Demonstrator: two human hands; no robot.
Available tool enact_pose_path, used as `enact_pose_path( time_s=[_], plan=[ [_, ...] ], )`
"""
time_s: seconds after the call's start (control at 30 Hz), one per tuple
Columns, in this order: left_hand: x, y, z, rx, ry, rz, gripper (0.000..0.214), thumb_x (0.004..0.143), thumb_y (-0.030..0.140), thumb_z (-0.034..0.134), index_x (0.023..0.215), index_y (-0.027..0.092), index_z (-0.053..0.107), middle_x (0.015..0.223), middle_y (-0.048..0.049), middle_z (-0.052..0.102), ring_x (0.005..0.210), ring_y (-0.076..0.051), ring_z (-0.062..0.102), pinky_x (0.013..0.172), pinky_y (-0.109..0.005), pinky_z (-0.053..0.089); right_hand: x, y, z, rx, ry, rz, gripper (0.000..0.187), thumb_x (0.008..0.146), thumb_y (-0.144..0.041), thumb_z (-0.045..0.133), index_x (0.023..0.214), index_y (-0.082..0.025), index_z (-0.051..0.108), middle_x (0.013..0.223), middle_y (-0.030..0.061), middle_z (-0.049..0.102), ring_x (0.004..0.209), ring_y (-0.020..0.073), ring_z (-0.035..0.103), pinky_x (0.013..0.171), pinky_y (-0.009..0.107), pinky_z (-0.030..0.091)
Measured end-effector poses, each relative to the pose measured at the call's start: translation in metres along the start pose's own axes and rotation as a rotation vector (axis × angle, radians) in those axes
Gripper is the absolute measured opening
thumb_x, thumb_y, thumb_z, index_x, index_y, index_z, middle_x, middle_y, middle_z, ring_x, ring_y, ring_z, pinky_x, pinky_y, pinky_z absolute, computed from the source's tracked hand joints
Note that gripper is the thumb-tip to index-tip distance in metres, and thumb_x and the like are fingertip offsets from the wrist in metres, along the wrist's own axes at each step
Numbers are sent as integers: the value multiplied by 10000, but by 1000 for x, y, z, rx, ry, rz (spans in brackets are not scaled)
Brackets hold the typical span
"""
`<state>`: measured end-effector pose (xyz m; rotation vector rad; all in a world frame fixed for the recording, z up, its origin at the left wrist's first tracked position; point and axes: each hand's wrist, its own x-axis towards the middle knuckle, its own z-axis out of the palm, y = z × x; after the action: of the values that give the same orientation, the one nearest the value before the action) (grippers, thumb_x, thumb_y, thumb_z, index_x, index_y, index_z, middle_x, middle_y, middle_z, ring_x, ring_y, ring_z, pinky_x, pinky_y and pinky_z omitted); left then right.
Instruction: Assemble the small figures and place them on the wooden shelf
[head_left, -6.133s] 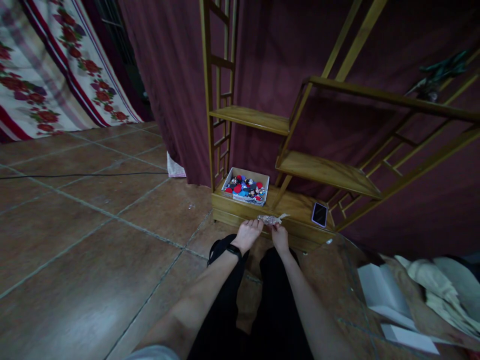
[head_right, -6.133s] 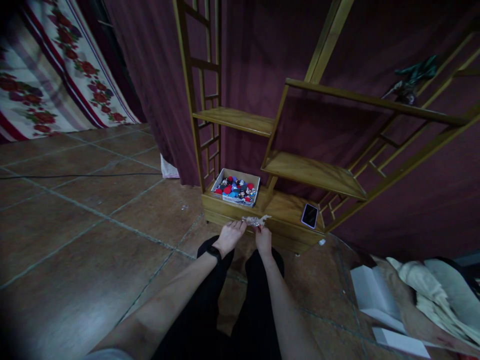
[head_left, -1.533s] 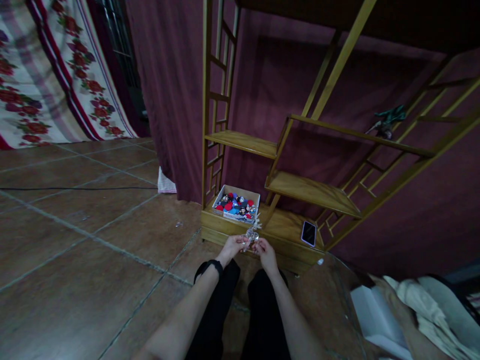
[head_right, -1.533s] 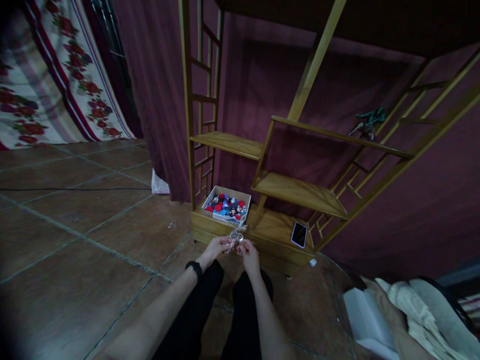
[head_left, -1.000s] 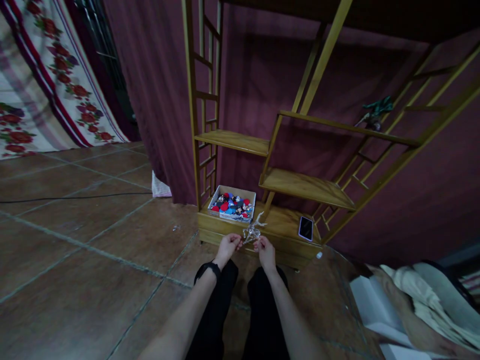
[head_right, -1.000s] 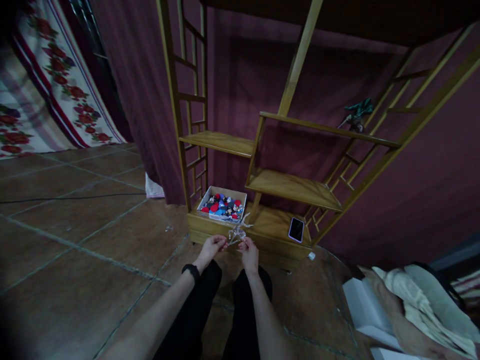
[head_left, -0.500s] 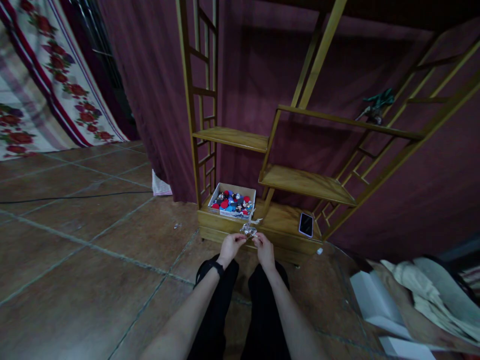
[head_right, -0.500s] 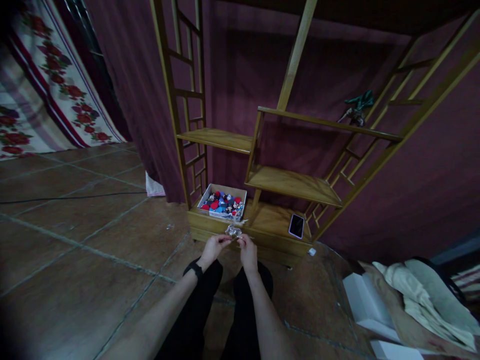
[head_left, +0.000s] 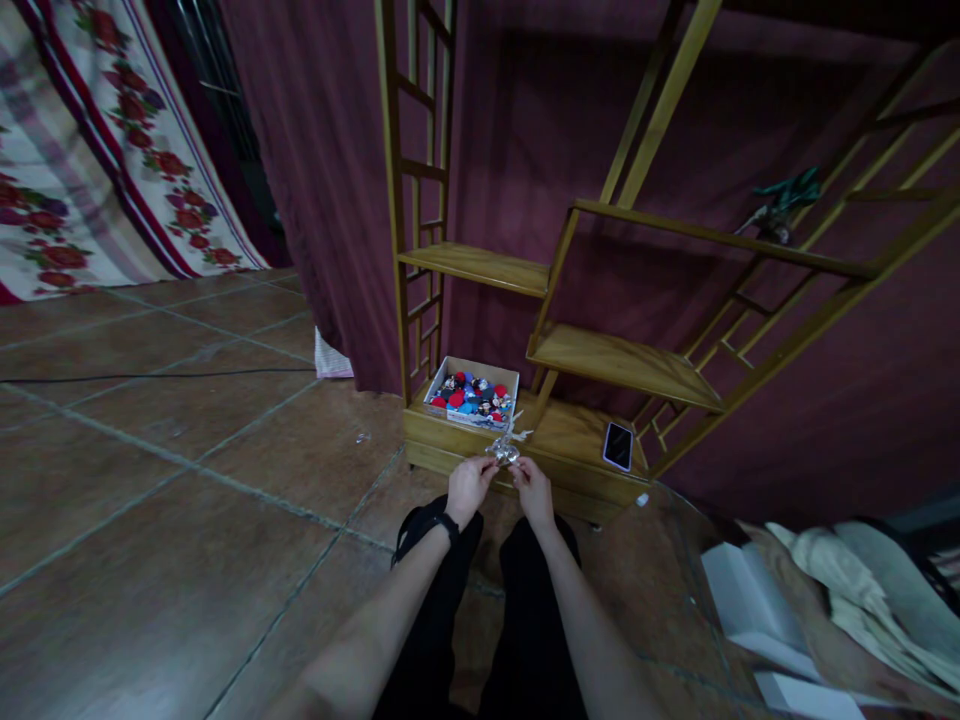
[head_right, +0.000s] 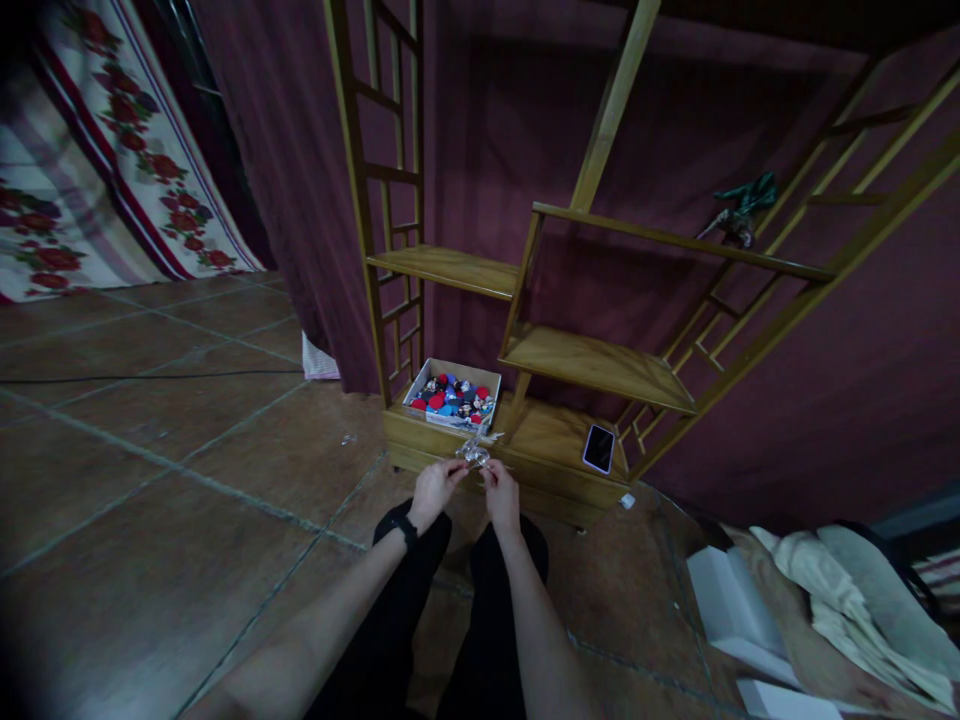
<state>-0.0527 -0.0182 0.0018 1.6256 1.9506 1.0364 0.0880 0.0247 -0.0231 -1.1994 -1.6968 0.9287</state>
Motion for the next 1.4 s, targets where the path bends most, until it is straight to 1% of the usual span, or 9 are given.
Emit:
enact_pose_path(
  time_s=[0.1, 0.33, 0.63, 0.77, 0.9, 1.0, 1.1, 1.27, 1.4],
  plan=[
    [-4, 5, -2, 93, 6, 48, 238, 794, 354, 490, 941, 246, 642, 947, -52, 644, 870, -177, 563, 738, -242, 379, -1, 1, 1, 6, 4, 1, 233, 774, -356, 415, 891, -226, 570, 768, 12, 635, 653, 149, 573, 595, 231, 440],
    [-7, 11, -6, 140, -11, 29, 280, 832, 358, 423, 1003, 241, 611, 976, -54, 621, 890, -167, 553, 737, -228, 368, -1, 1, 0, -59, 3, -52, 262, 779, -388, 419, 880, -211, 584, 795, 27, 639, 694, 160, 581, 655, 251, 442],
    [-4, 7, -9, 96, -4, -8, 262, 813, 347, 464, 996, 237, 616, 990, -59, 630, 876, -180, 562, 734, -243, 369, 0, 2, 1, 20, -31, -35, 232, 760, -338, 444, 880, -225, 607, 858, 31, 655, 756, 175, 611, 662, 278, 482],
    [-3, 9, -10, 92, 1, -61, 274, 811, 337, 469, 1015, 226, 614, 1001, -60, 633, 898, -187, 559, 753, -246, 369, 0, 3, 2, 70, -63, 17, 230, 754, -328, 446, 883, -227, 607, 813, 26, 653, 702, 169, 612, 602, 273, 501],
    [-3, 9, -11, 92, 4, -45, 282, 817, 340, 455, 1018, 223, 613, 998, -61, 636, 888, -187, 563, 743, -246, 372, 0, 3, 3, 85, -79, 39, 247, 755, -340, 443, 900, -225, 606, 832, 25, 652, 687, 164, 610, 598, 272, 499],
    [-3, 9, -11, 102, 4, -40, 287, 819, 348, 447, 1018, 224, 613, 994, -66, 637, 879, -188, 566, 730, -246, 373, -1, -2, 1, 41, -60, 18, 273, 763, -375, 443, 930, -227, 602, 862, 26, 658, 717, 169, 610, 645, 276, 482],
    [-5, 11, -11, 109, -15, -55, 278, 817, 344, 452, 1009, 229, 618, 994, -63, 638, 891, -189, 564, 742, -245, 371, -4, -9, -2, -48, -13, -23, 297, 772, -426, 437, 912, -226, 606, 819, 22, 663, 729, 173, 604, 673, 264, 450],
    [-7, 14, -10, 127, -45, -32, 279, 814, 360, 454, 1009, 243, 616, 994, -61, 636, 896, -188, 565, 745, -242, 373, -7, -13, -4, -133, 7, -31, 330, 798, -460, 396, 843, -211, 608, 758, 26, 657, 647, 160, 588, 606, 234, 410],
    [-7, 12, -8, 138, -45, 12, 282, 813, 376, 453, 1012, 253, 612, 985, -67, 635, 879, -188, 572, 727, -242, 375, -6, -8, -3, -188, 4, -26, 276, 814, -410, 386, 818, -227, 593, 719, 16, 647, 604, 156, 581, 570, 229, 388]
  ],
)
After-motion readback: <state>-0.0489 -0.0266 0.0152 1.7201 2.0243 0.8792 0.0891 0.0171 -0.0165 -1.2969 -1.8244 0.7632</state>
